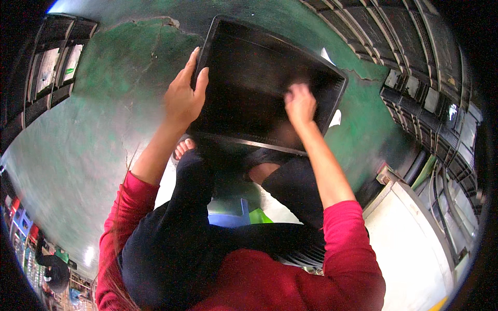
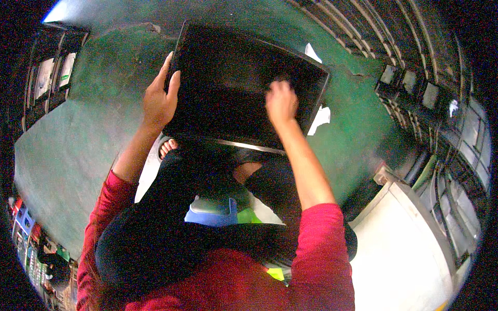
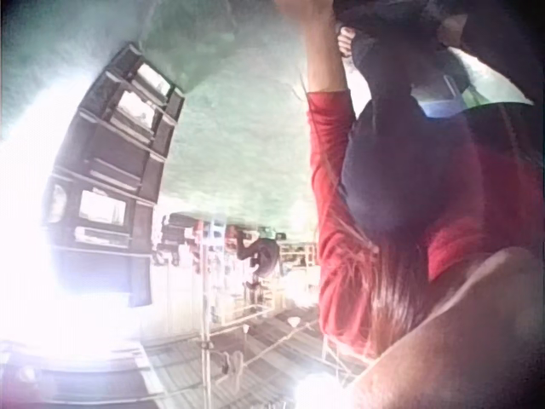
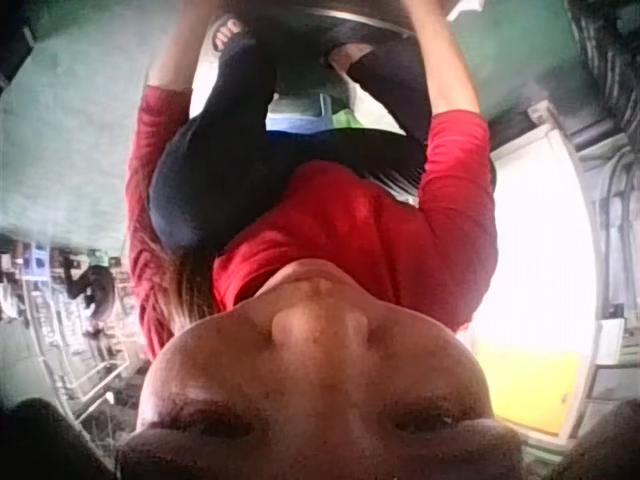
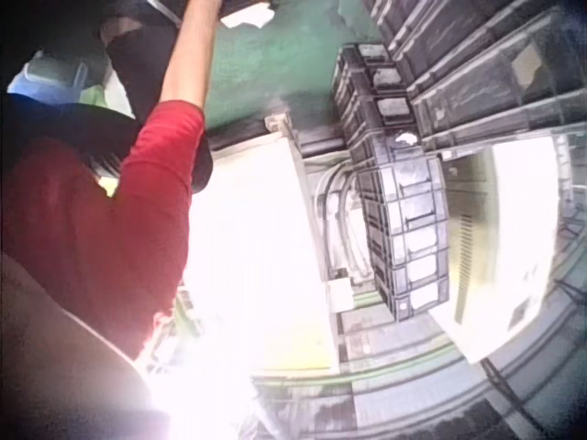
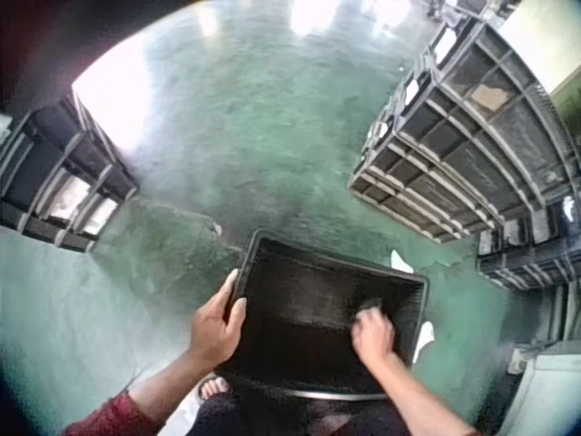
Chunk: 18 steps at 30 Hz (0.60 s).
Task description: The person sits on a low stool and repeatedly cleans black plastic crates. They wipe the interior of each crate with a cloth, place a white paper sheet inside, and stack the crates. The person handles the crates one at a time throughout the video.
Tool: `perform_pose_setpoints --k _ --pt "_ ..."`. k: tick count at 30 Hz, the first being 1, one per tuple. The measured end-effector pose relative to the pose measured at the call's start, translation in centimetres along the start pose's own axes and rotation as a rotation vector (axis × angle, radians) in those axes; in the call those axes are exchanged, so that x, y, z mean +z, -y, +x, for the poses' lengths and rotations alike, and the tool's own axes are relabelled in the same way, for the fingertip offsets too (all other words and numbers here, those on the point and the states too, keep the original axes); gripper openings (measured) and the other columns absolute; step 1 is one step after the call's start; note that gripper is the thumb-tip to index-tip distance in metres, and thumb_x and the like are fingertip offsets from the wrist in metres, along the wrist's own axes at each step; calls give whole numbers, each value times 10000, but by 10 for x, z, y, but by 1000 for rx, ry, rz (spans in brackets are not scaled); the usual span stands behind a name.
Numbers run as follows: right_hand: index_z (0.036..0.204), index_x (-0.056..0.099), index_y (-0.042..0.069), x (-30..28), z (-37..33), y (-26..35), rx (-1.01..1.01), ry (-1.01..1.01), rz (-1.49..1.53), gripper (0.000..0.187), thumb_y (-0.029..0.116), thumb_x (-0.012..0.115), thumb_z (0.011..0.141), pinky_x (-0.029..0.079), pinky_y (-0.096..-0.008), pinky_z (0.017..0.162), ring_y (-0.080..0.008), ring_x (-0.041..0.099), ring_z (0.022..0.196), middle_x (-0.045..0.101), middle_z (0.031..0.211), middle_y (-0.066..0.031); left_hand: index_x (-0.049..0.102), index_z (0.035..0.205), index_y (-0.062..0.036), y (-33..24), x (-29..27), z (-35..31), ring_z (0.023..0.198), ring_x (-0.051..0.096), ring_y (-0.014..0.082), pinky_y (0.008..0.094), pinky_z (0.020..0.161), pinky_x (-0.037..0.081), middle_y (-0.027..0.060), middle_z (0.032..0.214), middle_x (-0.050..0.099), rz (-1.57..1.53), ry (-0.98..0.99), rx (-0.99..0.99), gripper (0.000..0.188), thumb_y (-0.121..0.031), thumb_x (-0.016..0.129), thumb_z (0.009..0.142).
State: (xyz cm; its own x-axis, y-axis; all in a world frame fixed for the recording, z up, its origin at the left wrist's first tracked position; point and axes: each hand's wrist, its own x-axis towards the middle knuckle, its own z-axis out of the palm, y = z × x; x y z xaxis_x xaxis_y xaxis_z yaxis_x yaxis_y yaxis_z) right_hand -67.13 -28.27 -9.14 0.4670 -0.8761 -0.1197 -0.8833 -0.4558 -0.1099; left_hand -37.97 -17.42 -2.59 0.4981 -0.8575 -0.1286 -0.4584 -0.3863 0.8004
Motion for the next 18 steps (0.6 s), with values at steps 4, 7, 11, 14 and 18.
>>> perform_pose_setpoints --k 4,7,11,14,18 --pt "1119 582 173 38 16 113 -360 105 251 281 134 516 849 527 -437 537 -341 636 688 589 1090 -140 420 1375 -220 0 1 2 936 623 342 401 784 484 156 1052 636 10 -10 -11 477 -334 500 920" --pt "1042 583 166 51 43 143 -686 -55 314 211 197 515 845 540 -414 602 -316 631 816 594 1061 -109 429 1369 -217 3 1 5 927 626 345 397 782 485 155 1047 638 11 -15 12 469 -323 504 918" --pt "1006 585 129 20 50 68 -518 169 91 226 264 525 834 544 -399 632 -287 617 884 608 960 -107 457 1351 -212 6 1 5 933 630 337 393 786 483 155 1049 642 -18 -31 34 449 -334 502 922" --pt "981 621 91 -12 40 -10 -178 231 -314 248 245 569 794 538 -393 687 -285 584 961 618 956 -96 461 1348 -213 7 3 3 938 631 330 394 783 482 148 1055 644 4 -29 37 445 -341 501 923" --pt "859 688 55 -28 2 -43 -564 337 -649 214 218 615 741 515 -447 769 -308 558 1013 630 965 -105 456 1352 -230 7 4 2 916 635 323 386 788 484 138 1002 650 -4 -28 17 449 -357 498 923"
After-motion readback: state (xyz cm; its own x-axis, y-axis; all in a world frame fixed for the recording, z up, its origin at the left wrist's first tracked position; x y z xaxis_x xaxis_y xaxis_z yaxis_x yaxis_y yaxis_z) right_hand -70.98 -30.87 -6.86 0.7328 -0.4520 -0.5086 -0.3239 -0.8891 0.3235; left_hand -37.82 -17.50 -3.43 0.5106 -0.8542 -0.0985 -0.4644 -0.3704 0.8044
